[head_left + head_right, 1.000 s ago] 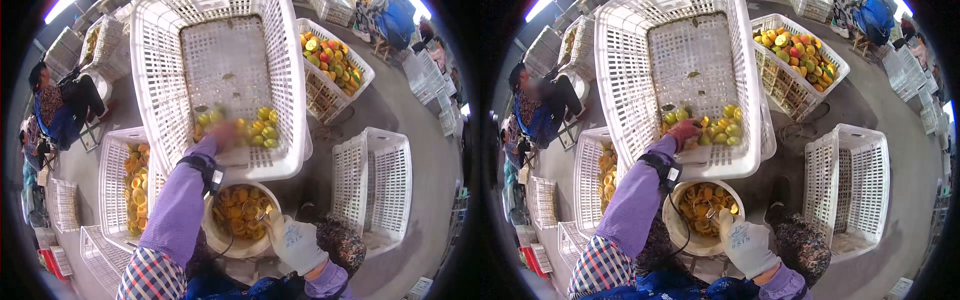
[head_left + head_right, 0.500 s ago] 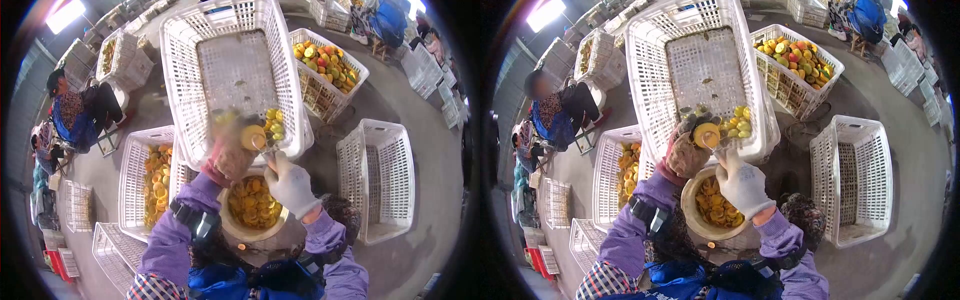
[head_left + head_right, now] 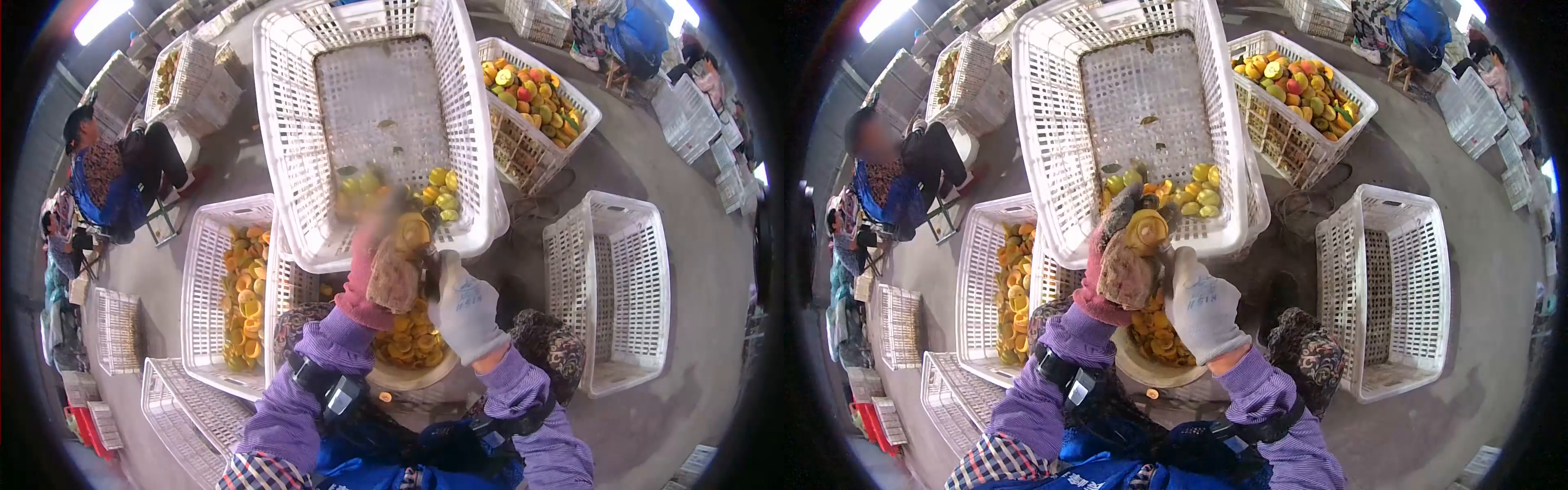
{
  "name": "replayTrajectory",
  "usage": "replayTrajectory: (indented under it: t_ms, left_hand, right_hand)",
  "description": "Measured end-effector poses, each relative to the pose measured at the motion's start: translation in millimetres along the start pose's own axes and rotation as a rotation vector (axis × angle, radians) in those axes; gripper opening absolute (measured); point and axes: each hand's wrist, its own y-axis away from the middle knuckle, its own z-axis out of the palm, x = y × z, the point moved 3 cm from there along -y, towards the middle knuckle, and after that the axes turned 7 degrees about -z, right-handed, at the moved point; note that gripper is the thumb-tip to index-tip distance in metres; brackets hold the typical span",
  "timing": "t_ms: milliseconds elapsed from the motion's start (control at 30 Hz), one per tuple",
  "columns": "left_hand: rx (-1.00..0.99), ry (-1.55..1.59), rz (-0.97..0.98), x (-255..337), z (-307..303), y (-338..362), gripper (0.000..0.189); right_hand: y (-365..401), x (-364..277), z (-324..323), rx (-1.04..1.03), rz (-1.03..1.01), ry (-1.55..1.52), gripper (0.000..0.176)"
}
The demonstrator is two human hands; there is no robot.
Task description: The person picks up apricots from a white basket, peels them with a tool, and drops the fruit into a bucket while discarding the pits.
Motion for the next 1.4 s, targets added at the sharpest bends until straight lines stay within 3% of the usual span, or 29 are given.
replayTrajectory:
  t_ms: [67,133,200,300,367,400,500,567,600,700,767,833,900,933,1000,1033,1167,1233,1267,1300,1400]
  left_hand:
    - [0.052,-0.352,0.131,4,-3,-3,0.037]
    - [0.086,-0.471,0.212,-2,-7,-13,0.030]
    - [0.104,-0.361,0.231,-17,-15,-20,0.024]
    - [0.093,-0.324,0.256,-13,-14,-15,0.019]
    - [0.081,-0.297,0.119,-29,-20,-14,0.018]
    - [0.091,-0.164,-0.006,-28,-20,-13,0.019]
    - [0.130,0.380,-0.381,-6,-9,-14,0.023]
    - [0.059,0.549,-0.456,-12,-11,-14,0.028]
    - [-0.012,0.391,-0.336,-4,-16,-14,0.030]
    - [-0.136,-0.265,0.198,25,-24,-4,0.033]
    - [-0.110,-0.434,0.474,29,-22,-2,0.034]
    - [-0.110,-0.272,0.331,36,-18,0,0.036]
    - [-0.144,0.036,-0.059,39,-15,6,0.037]
    - [-0.144,0.180,-0.213,39,-15,10,0.038]
    - [-0.175,0.411,-0.342,37,-17,12,0.041]
    - [-0.247,0.341,-0.359,41,-24,14,0.042]
    - [-0.015,0.350,-0.383,28,-42,39,0.039]
    - [-0.065,0.159,-0.269,35,-43,39,0.039]
    - [-0.087,0.072,-0.215,37,-41,40,0.039]
    - [-0.195,-0.160,0.007,42,-46,37,0.037]
    - [-0.081,-0.148,-0.003,48,-62,47,0.036]
  right_hand:
    - [0,4,14,0.001,0.010,-0.020,0.044]
    - [-3,5,21,-0.020,0.030,-0.085,0.047]
    - [-5,4,25,-0.073,0.065,-0.202,0.059]
    - [-7,8,27,-0.102,-0.014,-0.458,0.056]
    - [-11,7,26,-0.163,0.004,-0.513,0.051]
    - [-12,6,26,-0.196,0.013,-0.543,0.049]
    - [-12,8,33,-0.046,-0.195,-0.695,0.035]
    - [-18,-2,8,-0.408,0.177,-1.041,0.027]
    - [-16,-8,-1,-0.592,0.372,-1.201,0.023]
    - [-14,-5,-7,-0.690,0.367,-1.269,0.021]
    - [-12,-7,-4,-0.670,0.315,-1.283,0.017]
    - [-8,-14,-2,-0.639,0.300,-1.228,0.013]
    - [-7,-22,-2,-0.606,0.300,-1.092,0.010]
    - [-3,-23,-2,-0.683,0.312,-1.150,0.011]
    - [4,-20,-5,-0.824,0.332,-1.259,0.014]
    - [8,-20,-2,-0.860,0.341,-1.308,0.014]
    - [29,-35,22,-0.937,0.395,-1.485,0.014]
    - [35,-40,26,-0.974,0.460,-1.698,0.013]
    - [39,-39,26,-0.968,0.421,-1.664,0.013]
    - [40,-38,26,-0.964,0.375,-1.625,0.013]
    - [36,-34,18,-1.021,0.330,-1.286,0.020]
